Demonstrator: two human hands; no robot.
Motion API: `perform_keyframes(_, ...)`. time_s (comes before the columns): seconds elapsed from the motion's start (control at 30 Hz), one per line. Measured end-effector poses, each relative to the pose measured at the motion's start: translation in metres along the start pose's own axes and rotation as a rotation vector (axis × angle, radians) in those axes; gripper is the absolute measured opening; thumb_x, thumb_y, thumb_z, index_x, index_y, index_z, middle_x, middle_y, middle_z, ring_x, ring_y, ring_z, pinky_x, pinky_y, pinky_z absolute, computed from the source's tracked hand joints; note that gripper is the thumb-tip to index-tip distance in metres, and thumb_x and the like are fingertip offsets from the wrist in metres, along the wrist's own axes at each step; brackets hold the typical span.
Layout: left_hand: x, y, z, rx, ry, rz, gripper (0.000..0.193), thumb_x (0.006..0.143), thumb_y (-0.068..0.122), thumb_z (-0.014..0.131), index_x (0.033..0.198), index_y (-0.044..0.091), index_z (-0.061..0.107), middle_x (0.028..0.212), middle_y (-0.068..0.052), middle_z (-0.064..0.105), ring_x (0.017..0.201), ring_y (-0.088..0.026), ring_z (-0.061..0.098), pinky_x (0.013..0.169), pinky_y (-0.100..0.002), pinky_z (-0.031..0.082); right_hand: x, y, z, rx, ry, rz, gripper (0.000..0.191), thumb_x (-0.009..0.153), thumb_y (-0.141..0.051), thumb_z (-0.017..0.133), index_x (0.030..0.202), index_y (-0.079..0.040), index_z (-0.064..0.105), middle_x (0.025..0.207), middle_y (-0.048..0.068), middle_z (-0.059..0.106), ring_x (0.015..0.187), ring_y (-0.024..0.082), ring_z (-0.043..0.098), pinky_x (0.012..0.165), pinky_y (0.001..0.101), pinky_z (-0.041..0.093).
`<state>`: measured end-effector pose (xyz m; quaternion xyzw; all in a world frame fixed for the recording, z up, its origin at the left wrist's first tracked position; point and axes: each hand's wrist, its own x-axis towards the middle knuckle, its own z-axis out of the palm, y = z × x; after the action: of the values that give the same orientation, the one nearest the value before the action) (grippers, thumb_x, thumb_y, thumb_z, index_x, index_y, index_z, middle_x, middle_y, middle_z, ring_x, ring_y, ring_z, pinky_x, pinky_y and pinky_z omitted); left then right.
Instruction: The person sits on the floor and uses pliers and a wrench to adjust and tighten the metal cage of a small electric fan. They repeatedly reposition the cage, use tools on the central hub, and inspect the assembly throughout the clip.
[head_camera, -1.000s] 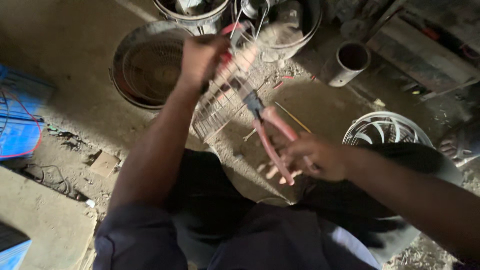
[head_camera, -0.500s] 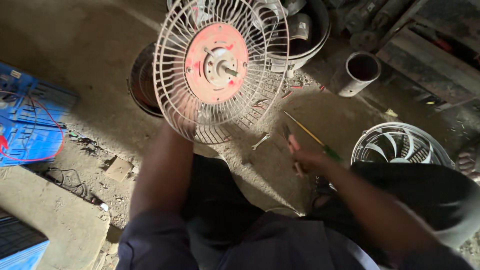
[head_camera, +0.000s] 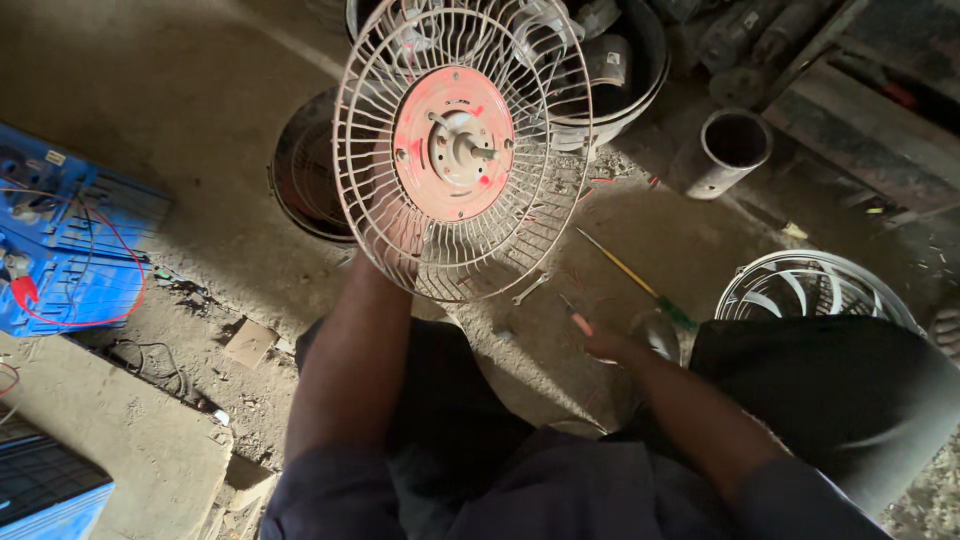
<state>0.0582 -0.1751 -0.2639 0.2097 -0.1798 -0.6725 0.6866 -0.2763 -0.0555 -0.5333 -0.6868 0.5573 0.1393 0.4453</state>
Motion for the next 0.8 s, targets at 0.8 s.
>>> perform_keyframes(0.8,-0.003,-0.006,0.006,-0.073,-0.037,-0.013,0.018,0.095,0.013,0.066,0.1,-0.002,0.075,0.086,-0.012,0.074,0.07,-0.019,0.068,0.065,-0.034,0.057,0.003,0.012,0.007,-0.223,0.025,0.015,0.083,0.094,-0.04,0.061,0.163,-0.029,0.016,0.147,0.018,0.052,0.125,0.043,0.057,0.107,0.0487,0.047)
